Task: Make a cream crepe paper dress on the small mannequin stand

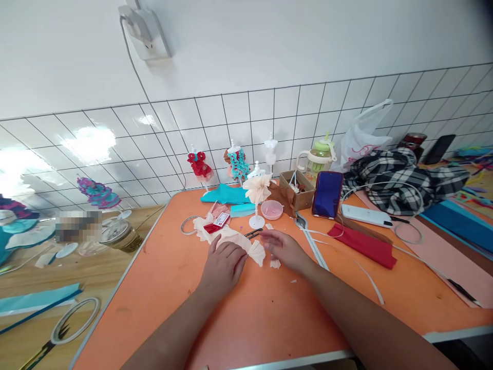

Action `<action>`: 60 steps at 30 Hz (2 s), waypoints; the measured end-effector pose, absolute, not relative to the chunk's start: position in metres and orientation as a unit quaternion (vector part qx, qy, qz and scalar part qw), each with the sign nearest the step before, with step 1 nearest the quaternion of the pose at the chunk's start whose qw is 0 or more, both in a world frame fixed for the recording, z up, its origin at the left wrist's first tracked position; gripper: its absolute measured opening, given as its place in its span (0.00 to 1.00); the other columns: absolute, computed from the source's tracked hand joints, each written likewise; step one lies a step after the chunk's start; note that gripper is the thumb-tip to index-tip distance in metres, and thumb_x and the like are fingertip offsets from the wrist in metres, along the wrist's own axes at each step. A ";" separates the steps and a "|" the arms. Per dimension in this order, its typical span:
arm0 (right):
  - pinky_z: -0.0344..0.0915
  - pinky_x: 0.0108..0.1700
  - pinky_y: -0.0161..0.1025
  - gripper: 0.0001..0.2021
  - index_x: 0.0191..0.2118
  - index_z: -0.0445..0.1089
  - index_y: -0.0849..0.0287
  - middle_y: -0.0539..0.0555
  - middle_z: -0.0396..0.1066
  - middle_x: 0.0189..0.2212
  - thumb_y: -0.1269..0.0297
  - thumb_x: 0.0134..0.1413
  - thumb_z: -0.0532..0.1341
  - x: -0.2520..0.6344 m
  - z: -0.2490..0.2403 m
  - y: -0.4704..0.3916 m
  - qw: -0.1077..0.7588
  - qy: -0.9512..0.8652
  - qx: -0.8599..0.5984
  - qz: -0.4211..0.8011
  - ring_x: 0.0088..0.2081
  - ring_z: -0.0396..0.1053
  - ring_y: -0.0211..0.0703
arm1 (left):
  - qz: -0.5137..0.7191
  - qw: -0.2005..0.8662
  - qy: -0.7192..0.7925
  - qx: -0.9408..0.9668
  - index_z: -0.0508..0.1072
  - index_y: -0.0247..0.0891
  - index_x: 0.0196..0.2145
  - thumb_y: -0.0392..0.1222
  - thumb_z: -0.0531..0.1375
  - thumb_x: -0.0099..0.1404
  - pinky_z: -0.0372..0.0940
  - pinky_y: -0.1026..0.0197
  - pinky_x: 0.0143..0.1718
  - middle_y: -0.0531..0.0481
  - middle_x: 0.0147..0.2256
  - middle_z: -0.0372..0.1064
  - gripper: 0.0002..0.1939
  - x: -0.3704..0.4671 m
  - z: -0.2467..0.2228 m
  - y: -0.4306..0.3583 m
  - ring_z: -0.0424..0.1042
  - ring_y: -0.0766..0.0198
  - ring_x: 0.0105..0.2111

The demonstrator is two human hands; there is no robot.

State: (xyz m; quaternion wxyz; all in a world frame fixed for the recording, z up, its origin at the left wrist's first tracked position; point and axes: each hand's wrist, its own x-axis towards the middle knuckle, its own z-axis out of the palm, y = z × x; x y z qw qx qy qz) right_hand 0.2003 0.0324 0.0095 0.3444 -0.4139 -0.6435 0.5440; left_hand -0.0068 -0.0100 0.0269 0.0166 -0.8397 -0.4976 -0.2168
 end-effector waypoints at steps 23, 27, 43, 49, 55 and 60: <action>0.67 0.42 0.36 0.11 0.43 0.75 0.51 0.51 0.76 0.37 0.59 0.59 0.57 0.198 0.001 0.031 0.334 -0.851 -0.285 0.289 0.38 0.72 0.39 | -0.245 -0.083 -0.520 -0.814 0.71 0.42 0.31 0.40 0.52 0.63 0.39 0.46 0.62 0.53 0.30 0.74 0.08 -0.002 0.027 -0.014 0.71 0.62 0.35; 0.67 0.37 0.36 0.09 0.39 0.76 0.51 0.49 0.78 0.33 0.60 0.58 0.58 0.201 -0.003 0.036 0.335 -0.830 -0.325 0.306 0.34 0.73 0.39 | -0.220 -0.088 -0.524 -0.818 0.73 0.43 0.33 0.41 0.51 0.65 0.39 0.45 0.62 0.52 0.33 0.74 0.10 -0.004 0.024 -0.012 0.70 0.62 0.37; 0.64 0.36 0.35 0.10 0.43 0.69 0.53 0.50 0.76 0.34 0.68 0.55 0.57 0.190 0.004 0.020 0.265 -0.824 -0.364 0.345 0.35 0.73 0.39 | -0.191 -0.155 -0.491 -0.836 0.70 0.44 0.46 0.51 0.57 0.62 0.49 0.45 0.57 0.47 0.43 0.72 0.16 -0.006 0.033 -0.014 0.67 0.55 0.46; 0.60 0.30 0.31 0.07 0.43 0.62 0.55 0.47 0.75 0.29 0.64 0.58 0.55 0.185 0.017 0.020 0.219 -0.808 -0.390 0.382 0.28 0.70 0.37 | -0.113 -0.143 -0.500 -0.847 0.74 0.42 0.34 0.43 0.45 0.70 0.45 0.44 0.58 0.54 0.26 0.73 0.18 -0.002 0.026 -0.015 0.71 0.65 0.29; 0.59 0.43 0.36 0.12 0.44 0.68 0.59 0.57 0.71 0.42 0.69 0.62 0.48 0.169 0.016 0.059 0.086 -0.891 -0.434 0.099 0.45 0.66 0.44 | -0.242 -0.295 -0.559 -0.736 0.74 0.42 0.32 0.49 0.51 0.65 0.59 0.55 0.49 0.50 0.37 0.74 0.15 -0.023 0.021 -0.003 0.71 0.60 0.38; 0.59 0.45 0.41 0.14 0.45 0.69 0.63 0.62 0.70 0.42 0.77 0.55 0.53 0.151 0.001 0.082 0.033 -0.894 -0.443 0.056 0.46 0.65 0.51 | -0.311 -0.508 -0.543 -0.591 0.66 0.38 0.31 0.55 0.51 0.64 0.60 0.63 0.28 0.52 0.26 0.67 0.17 -0.032 0.021 0.003 0.65 0.65 0.25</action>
